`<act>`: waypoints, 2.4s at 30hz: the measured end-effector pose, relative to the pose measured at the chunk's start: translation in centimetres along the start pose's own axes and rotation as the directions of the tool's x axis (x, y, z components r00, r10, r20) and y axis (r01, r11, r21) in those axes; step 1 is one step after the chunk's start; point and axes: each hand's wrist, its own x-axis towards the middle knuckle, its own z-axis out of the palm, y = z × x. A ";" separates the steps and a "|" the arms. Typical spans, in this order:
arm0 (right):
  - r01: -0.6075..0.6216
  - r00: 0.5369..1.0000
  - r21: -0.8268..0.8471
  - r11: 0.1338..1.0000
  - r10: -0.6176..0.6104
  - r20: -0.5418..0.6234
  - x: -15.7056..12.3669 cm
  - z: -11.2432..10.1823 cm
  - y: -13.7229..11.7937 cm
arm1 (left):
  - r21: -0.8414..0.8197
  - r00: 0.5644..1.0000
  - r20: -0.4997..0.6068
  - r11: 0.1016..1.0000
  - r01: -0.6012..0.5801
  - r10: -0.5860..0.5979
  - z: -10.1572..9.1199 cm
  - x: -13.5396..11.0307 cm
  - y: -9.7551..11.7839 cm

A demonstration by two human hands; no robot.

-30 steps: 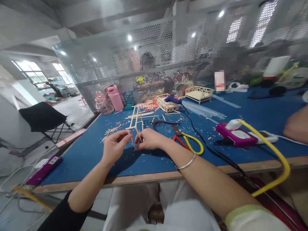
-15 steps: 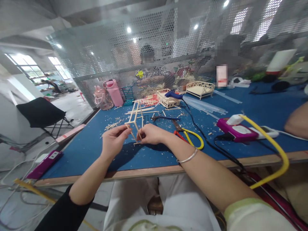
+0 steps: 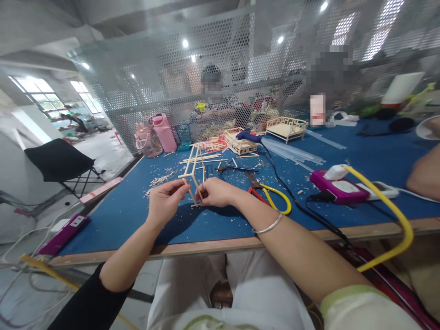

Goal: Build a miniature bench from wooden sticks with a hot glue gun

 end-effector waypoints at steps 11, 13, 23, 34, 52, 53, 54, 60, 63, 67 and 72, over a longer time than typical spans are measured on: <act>0.005 1.000 -0.015 1.000 -0.005 0.006 0.0 0.0 0.2 | -0.011 1.000 -0.030 1.000 -0.011 0.010 0.0 0.1 -0.4; 0.009 1.000 -0.021 1.000 -0.009 0.005 0.1 0.1 0.2 | -0.017 1.000 -0.029 1.000 -0.001 0.000 0.0 0.1 -0.3; 0.069 0.997 -0.073 0.995 -0.072 -0.031 0.6 0.7 0.6 | -0.051 0.998 0.017 0.997 0.060 -0.059 0.0 0.3 0.1; 0.070 0.997 -0.058 0.996 -0.072 -0.025 0.8 0.9 0.7 | -0.064 0.997 0.034 0.996 0.065 -0.063 0.1 0.5 -0.2; -0.641 0.759 -0.517 0.568 0.567 -0.318 -9.6 -4.4 2.5 | -0.082 0.999 0.036 0.997 0.010 -0.007 0.2 0.3 -0.2; -0.640 0.761 -0.492 0.590 0.571 -0.306 -9.8 -4.3 2.4 | -0.078 0.999 0.038 0.997 0.007 -0.004 0.2 0.3 -0.2; -0.644 0.759 -0.468 0.606 0.581 -0.293 -10.1 -4.3 2.3 | -0.075 0.999 0.041 0.997 0.004 -0.001 0.2 0.3 -0.1; -0.608 0.794 -0.439 0.662 0.526 -0.305 -11.2 -4.8 2.9 | -0.062 0.998 0.058 0.998 -0.006 0.010 0.3 0.2 -0.3; -0.600 0.800 -0.379 0.704 0.522 -0.295 -10.7 -4.9 3.3 | -0.056 0.998 0.067 0.998 -0.014 0.018 0.3 0.1 -0.4; -0.682 0.731 -0.298 0.668 0.629 -0.266 -10.5 -4.8 2.3 | -0.055 0.996 0.080 0.998 -0.023 0.027 0.3 0.0 -0.4; -0.630 0.773 -0.296 0.718 0.542 -0.329 -13.9 -5.1 2.5 | -0.063 0.992 0.102 0.996 -0.066 0.073 0.3 -0.1 -0.3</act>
